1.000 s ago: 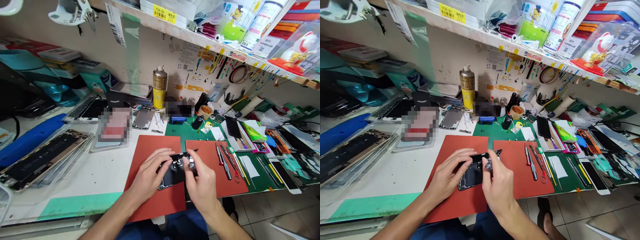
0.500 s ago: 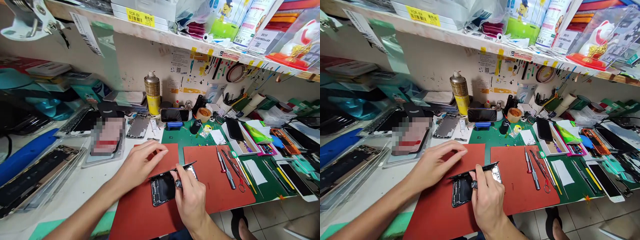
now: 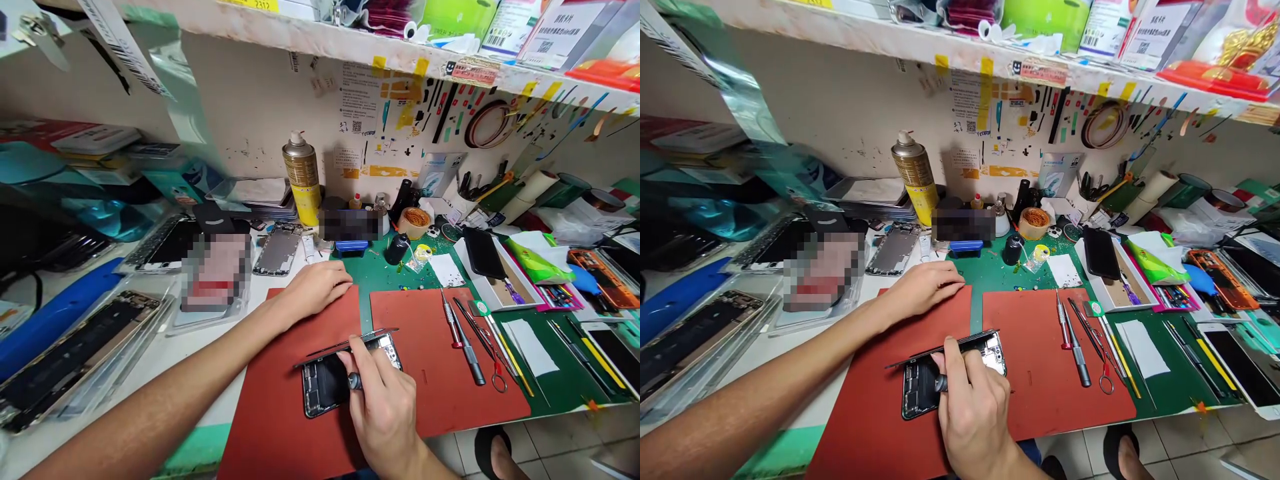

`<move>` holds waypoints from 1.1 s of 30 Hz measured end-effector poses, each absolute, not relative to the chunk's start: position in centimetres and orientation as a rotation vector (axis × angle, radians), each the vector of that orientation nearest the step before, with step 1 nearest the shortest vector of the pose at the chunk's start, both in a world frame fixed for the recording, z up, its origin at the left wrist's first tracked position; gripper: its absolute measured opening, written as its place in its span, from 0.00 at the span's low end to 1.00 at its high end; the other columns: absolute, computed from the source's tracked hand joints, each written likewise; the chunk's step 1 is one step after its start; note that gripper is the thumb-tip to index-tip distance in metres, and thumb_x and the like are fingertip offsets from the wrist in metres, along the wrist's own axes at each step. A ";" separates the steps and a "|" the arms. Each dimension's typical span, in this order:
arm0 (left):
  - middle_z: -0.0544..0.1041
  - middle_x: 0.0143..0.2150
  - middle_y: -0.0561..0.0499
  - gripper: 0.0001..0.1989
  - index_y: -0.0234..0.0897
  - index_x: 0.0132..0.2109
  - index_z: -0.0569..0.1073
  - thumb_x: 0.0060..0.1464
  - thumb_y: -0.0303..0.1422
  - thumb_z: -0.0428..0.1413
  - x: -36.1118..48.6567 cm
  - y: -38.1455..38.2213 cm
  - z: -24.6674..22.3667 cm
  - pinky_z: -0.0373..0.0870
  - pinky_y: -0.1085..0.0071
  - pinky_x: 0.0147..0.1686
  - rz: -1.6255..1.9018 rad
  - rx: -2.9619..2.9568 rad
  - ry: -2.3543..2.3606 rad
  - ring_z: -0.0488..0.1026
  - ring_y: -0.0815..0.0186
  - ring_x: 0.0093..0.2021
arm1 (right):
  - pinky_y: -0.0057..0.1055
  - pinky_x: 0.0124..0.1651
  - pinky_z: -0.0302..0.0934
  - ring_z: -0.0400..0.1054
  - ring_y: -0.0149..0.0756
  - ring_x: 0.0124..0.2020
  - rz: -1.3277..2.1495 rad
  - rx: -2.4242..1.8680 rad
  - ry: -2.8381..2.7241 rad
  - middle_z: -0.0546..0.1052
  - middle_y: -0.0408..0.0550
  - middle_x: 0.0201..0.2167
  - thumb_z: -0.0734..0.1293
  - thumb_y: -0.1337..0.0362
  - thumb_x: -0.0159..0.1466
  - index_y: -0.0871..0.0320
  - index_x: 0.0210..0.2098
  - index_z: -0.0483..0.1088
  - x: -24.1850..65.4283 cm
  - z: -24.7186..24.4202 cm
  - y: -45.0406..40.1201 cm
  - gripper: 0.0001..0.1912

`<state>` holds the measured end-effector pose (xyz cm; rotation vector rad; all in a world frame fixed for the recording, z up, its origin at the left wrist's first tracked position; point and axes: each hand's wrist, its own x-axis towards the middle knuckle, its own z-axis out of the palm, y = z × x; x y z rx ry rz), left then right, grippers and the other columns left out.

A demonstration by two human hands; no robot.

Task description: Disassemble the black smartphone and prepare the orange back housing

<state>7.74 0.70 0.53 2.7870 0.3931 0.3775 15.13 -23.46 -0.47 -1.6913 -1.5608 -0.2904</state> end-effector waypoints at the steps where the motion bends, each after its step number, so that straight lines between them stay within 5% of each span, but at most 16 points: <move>1: 0.82 0.42 0.46 0.13 0.39 0.47 0.85 0.72 0.30 0.55 7.6 0.8 0.4 0.71 0.67 0.38 0.370 2.805 0.430 0.80 0.58 0.40 | 0.34 0.27 0.59 0.73 0.36 0.26 -0.303 -1.683 -1.562 0.77 0.48 0.31 0.59 0.73 0.79 0.67 0.61 0.74 15.1 -0.5 -23.4 0.17; 15: 0.81 0.43 0.46 0.15 0.40 0.45 0.85 0.73 0.34 0.53 9.5 1.0 0.1 0.66 0.68 0.31 0.249 2.947 0.458 0.78 0.60 0.36 | 0.35 0.27 0.55 0.68 0.34 0.24 -0.365 -1.671 -1.571 0.75 0.47 0.30 0.62 0.70 0.80 0.68 0.61 0.75 15.0 -0.8 -23.3 0.15; 25: 0.84 0.46 0.47 0.13 0.41 0.49 0.85 0.73 0.33 0.55 7.2 2.3 1.5 0.73 0.68 0.43 0.322 2.849 0.444 0.81 0.60 0.44 | 0.36 0.28 0.53 0.64 0.34 0.24 -0.351 -1.676 -1.585 0.72 0.45 0.29 0.63 0.70 0.80 0.66 0.62 0.75 15.1 -1.1 -23.5 0.15; 33: 0.82 0.44 0.48 0.17 0.43 0.52 0.86 0.75 0.35 0.51 6.9 0.1 0.0 0.68 0.69 0.34 0.249 2.856 0.414 0.79 0.61 0.40 | 0.35 0.28 0.53 0.63 0.34 0.24 -0.364 -1.667 -1.588 0.71 0.45 0.29 0.63 0.71 0.79 0.66 0.61 0.75 15.0 -1.1 -23.5 0.15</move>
